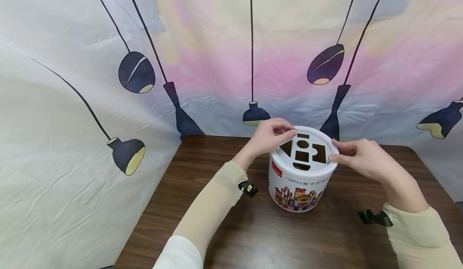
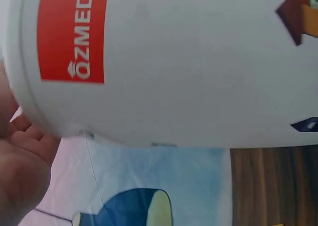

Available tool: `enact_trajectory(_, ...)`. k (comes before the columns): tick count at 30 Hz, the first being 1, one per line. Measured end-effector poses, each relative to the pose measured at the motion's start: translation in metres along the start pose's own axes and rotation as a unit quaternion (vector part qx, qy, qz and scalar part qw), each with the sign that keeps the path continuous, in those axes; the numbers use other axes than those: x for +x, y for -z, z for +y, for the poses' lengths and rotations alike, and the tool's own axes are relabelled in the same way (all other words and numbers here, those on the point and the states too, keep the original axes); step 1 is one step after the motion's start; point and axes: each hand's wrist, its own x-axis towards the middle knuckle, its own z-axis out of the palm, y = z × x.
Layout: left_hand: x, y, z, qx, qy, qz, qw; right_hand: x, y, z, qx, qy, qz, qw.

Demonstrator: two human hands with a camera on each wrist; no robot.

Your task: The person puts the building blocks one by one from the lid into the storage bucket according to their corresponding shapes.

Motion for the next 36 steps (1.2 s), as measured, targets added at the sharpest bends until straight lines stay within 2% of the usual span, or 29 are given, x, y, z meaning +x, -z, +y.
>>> enact_trajectory(4,-0.019,0.012,-0.008,-0.048,-0.003,0.048,0.9977,-0.001,0.0,-0.001,0.0,0.003,0.002,1.0)
enact_trajectory(9,-0.044,0.027,-0.028,-0.068,-0.01,0.12,0.9904,-0.002,0.002,-0.001,-0.008,0.003,0.002,1.0)
enact_trajectory(12,-0.057,0.035,-0.043,-0.077,0.008,0.146,0.9863,-0.003,0.003,0.001,-0.009,0.001,0.0,1.0)
enact_trajectory(15,-0.072,0.043,-0.058,-0.075,0.04,0.152,0.9847,-0.003,0.003,0.001,-0.005,0.004,0.0,1.0)
enact_trajectory(18,-0.088,0.052,-0.072,-0.047,0.083,0.133,0.9865,-0.002,0.002,0.001,-0.002,0.005,0.0,1.0)
enact_trajectory(22,-0.114,0.064,-0.089,0.03,0.137,0.062,0.9882,-0.002,0.001,0.001,-0.003,0.003,-0.002,1.0)
enact_trajectory(25,-0.133,0.071,-0.102,0.09,0.16,-0.002,0.9829,-0.001,0.001,0.001,-0.006,0.002,-0.003,1.0)
enact_trajectory(29,-0.152,0.078,-0.113,0.144,0.18,-0.059,0.9712,-0.002,0.001,0.002,-0.011,0.001,-0.003,1.0)
enact_trajectory(32,-0.162,0.08,-0.117,0.173,0.19,-0.078,0.9634,-0.001,0.001,0.002,-0.01,0.001,-0.003,1.0)
enact_trajectory(36,-0.169,0.081,-0.123,0.201,0.192,-0.083,0.9569,0.0,0.0,0.002,-0.004,-0.001,-0.005,1.0)
